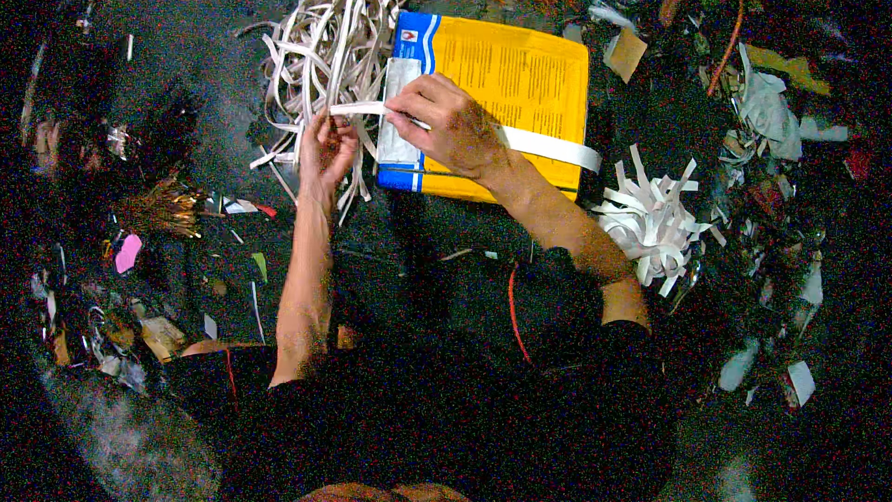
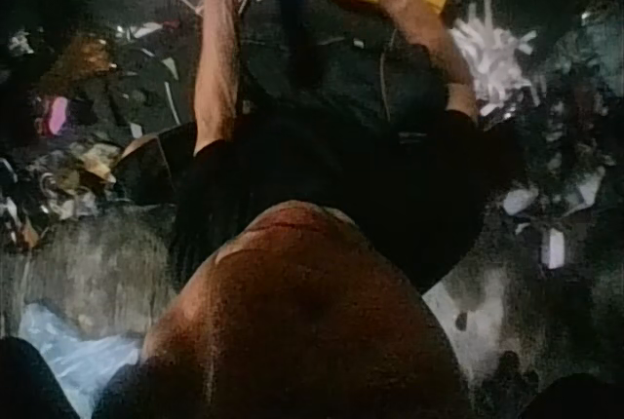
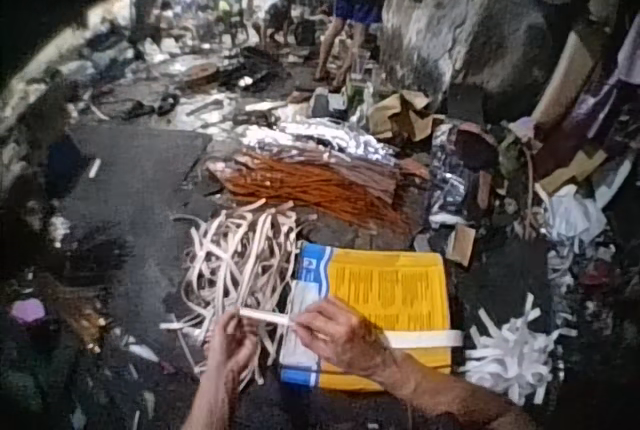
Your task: The person sits on the floor and repeatedly tears white strips from a roll using both hands, placing the cut pieces into a pile on the floor. The person also briefly gathers and repositions the pile of cut strips.
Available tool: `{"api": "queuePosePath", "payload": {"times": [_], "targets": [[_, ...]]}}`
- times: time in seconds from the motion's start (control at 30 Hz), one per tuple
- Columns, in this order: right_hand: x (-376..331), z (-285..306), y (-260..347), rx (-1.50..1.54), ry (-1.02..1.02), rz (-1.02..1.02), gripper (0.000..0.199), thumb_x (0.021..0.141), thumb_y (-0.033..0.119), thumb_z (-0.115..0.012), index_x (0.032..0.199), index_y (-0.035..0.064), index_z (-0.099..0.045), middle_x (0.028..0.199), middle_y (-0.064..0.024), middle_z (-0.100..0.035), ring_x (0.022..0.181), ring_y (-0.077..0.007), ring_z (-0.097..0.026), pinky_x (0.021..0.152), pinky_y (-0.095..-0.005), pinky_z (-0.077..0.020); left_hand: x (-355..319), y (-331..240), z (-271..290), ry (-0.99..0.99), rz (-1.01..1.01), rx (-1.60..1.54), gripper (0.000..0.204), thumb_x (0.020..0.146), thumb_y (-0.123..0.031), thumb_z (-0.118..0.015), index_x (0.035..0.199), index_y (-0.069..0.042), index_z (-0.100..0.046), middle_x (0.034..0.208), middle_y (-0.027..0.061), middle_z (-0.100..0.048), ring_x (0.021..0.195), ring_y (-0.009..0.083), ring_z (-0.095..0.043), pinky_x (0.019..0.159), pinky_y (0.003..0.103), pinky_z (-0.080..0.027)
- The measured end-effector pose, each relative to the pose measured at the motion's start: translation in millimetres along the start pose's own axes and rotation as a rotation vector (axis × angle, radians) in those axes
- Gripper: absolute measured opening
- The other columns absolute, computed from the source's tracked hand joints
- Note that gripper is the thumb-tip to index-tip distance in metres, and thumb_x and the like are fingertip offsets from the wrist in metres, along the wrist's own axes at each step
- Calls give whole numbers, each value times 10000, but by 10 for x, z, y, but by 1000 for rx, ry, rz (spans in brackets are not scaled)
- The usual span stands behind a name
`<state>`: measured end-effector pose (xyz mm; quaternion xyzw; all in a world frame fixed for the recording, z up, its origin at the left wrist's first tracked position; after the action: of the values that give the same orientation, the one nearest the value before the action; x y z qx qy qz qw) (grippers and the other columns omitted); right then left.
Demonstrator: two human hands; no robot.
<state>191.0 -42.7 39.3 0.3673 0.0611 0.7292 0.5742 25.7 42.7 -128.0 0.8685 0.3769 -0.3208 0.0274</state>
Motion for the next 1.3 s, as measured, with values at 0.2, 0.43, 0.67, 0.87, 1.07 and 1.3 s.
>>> {"api": "queuePosePath", "payload": {"times": [0.2, 0.43, 0.67, 0.87, 1.07, 1.3], "targets": [[18, -2, -26, 56, 11, -27, 158, 772, 89, -729, 915, 38, -685, 824, -88, -618, 777, -243, -603, 681, -342, -501, -521, 329, -660, 108, -226, 374, 349, 917, -421, -577, 966, -76, -597, 765, -25, -559, 647, 62, -471, 581, 211, -376], [-27, 1, -52, 85, -3, -41, 170, 771, 95, -732, 920, 41, -671, 830, -91, -609, 788, -251, -598, 693, -347, -491, -572, 286, -765, -56, -137, 724, 191, 906, -237, -641, 886, -51, -605, 707, -32, -543, 583, 20, -424, 496, 168, -305], [-47, -6, -52, 65, -1, -23, 156, 769, 59, -723, 913, 29, -670, 816, -82, -614, 764, -238, -596, 673, -337, -495, -312, 170, -409, -43, -126, 634, 188, 893, -211, -658, 883, -38, -584, 733, -3, -563, 579, 37, -447, 495, 170, -337], [-40, -31, -68, 43, -2, -8, 146, 766, 62, -728, 901, 31, -680, 820, -80, -623, 765, -232, -602, 672, -331, -503, -67, 74, -35, -45, -97, 500, 195, 901, -219, -645, 896, -40, -566, 769, 15, -557, 657, 73, -498, 560, 170, -379], [-15, -6, -53, 51, 3, -28, 149, 773, 79, -728, 903, 27, -677, 824, -83, -626, 773, -234, -605, 677, -333, -503, -423, 226, -525, 64, -62, 196, 329, 925, -356, -594, 954, -28, -601, 777, 6, -580, 704, 92, -508, 610, 234, -415], [-44, -2, -57, 60, -14, -12, 150, 774, 77, -724, 906, 24, -677, 823, -86, -623, 777, -243, -603, 682, -338, -503, -615, 275, -793, -62, -139, 814, 236, 888, -278, -667, 835, -54, -612, 700, -20, -550, 592, 58, -451, 533, 206, -350]]}}
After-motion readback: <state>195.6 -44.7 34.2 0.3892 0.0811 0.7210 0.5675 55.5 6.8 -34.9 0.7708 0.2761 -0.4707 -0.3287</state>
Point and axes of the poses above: each hand's wrist, its own x-axis towards the middle knuckle, its own z-axis out of the back of the hand, y = z × x, the point moved 4 cm from there along x, towards the middle knuckle
